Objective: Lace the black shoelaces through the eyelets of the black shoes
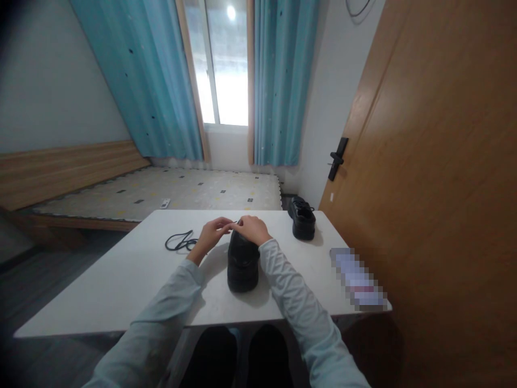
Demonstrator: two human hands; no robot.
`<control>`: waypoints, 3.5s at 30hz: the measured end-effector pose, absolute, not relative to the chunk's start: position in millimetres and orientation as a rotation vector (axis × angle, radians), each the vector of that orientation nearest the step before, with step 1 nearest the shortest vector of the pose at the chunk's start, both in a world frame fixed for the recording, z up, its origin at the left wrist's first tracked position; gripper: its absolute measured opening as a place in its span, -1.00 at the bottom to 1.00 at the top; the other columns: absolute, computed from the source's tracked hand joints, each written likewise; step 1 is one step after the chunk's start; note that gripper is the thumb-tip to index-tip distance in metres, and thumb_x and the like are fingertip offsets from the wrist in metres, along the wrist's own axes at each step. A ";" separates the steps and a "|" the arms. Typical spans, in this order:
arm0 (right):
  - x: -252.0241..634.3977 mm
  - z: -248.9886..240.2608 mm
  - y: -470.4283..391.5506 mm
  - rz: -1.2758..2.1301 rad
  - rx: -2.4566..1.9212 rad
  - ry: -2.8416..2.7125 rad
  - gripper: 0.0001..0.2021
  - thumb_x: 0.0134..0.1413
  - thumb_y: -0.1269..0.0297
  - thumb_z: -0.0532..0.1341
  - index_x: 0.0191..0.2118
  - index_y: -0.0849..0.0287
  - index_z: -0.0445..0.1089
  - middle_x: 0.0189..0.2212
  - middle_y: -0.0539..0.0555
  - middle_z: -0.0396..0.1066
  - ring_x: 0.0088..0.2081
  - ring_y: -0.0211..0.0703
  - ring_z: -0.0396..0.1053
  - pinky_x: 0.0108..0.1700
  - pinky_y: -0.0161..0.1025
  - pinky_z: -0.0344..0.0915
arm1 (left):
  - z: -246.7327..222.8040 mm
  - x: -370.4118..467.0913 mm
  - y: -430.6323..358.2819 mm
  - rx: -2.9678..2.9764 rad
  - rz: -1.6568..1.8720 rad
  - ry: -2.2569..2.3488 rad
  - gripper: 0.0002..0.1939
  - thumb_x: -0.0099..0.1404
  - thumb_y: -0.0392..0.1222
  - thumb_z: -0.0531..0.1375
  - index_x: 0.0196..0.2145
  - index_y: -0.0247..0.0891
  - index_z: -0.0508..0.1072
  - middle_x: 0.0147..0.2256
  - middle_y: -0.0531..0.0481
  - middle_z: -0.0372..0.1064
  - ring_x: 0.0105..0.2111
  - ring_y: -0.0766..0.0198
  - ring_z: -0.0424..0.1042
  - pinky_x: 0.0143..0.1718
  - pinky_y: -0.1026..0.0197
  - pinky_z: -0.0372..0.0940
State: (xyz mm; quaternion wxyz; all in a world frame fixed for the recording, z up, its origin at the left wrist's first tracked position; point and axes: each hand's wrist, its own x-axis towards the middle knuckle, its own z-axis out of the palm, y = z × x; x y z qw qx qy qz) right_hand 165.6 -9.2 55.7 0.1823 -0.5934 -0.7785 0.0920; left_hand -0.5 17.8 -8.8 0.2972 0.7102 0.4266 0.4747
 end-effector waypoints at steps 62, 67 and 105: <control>166.4 42.1 -18.6 0.153 -1.686 -2.192 -0.76 0.13 0.24 0.14 -0.14 0.01 0.51 -0.15 0.08 0.50 -0.11 -0.08 0.42 -0.09 -0.25 0.27 | -5.9 -2.8 7.0 2.144 1.207 1.294 -0.63 0.18 0.14 0.14 -0.43 -0.22 0.54 -0.42 -0.05 0.50 -0.40 0.23 0.45 -0.34 0.22 0.35; 165.5 42.2 -19.1 0.136 -1.698 -2.170 -0.79 0.10 0.26 0.17 -0.19 0.03 0.52 -0.19 0.08 0.51 -0.15 -0.09 0.43 -0.13 -0.26 0.28 | -2.7 -2.6 5.1 2.127 1.149 1.318 -0.65 0.20 0.11 0.13 -0.44 -0.20 0.55 -0.42 -0.03 0.53 -0.41 0.22 0.48 -0.29 0.22 0.33; 162.1 30.3 -13.5 0.155 -1.628 -2.043 -0.91 0.01 0.34 0.24 -0.33 0.09 0.49 -0.28 0.04 0.39 -0.26 -0.18 0.35 -0.26 -0.30 0.18 | -10.4 -1.5 10.1 2.043 1.104 1.297 -0.66 0.16 0.08 0.16 -0.42 -0.28 0.51 -0.42 -0.05 0.50 -0.39 0.22 0.44 -0.27 0.21 0.29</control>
